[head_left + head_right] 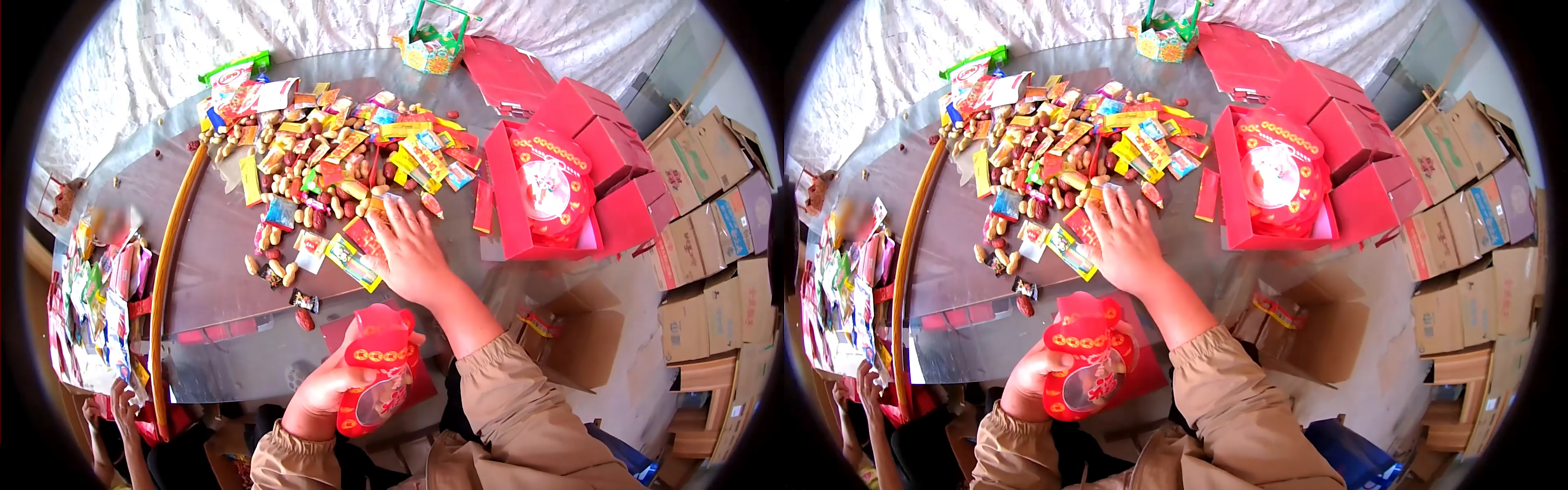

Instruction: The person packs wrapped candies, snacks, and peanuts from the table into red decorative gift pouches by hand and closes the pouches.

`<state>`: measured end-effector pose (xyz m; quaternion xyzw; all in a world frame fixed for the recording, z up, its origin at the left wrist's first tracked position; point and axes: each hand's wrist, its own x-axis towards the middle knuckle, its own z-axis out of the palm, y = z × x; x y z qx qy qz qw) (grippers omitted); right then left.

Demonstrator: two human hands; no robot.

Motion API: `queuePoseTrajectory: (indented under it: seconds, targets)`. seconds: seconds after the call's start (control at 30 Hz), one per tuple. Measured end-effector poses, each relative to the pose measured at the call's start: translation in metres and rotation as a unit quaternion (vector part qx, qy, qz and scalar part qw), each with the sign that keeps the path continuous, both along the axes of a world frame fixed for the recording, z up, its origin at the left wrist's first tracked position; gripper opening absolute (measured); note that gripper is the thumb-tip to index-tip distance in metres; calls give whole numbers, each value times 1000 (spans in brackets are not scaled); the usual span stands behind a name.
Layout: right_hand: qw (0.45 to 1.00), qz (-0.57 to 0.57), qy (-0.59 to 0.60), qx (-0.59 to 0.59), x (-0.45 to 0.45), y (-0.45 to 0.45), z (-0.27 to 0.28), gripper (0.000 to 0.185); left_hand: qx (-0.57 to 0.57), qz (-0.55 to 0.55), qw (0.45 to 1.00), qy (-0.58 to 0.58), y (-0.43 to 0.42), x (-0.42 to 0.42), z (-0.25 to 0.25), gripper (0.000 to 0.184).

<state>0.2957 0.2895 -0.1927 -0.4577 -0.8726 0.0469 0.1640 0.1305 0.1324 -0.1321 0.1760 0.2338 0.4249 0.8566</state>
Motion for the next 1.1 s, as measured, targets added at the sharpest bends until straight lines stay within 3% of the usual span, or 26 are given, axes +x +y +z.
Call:
queuePoseTrajectory:
  seconds: [0.3,0.47,0.67,0.73,0.87,1.1]
  targets:
    - [996,-43,52,65,-11,13,24,47,-17,2,999,-32,21,-5,2,89]
    - [992,-3,97,85,-21,18,31,52,-7,-12,998,-60,29,-13,1,90]
    - [989,106,105,21,-42,22,28,55,31,-56,995,-81,40,-28,-4,90]
    - [981,146,128,-6,-50,25,22,54,3,-26,996,-81,39,-30,2,90]
    - [975,162,149,22,-67,30,33,56,4,-40,995,-90,44,-43,7,87]
    - [985,154,21,73,-127,119,40,57,47,-52,991,-113,46,-52,-1,84]
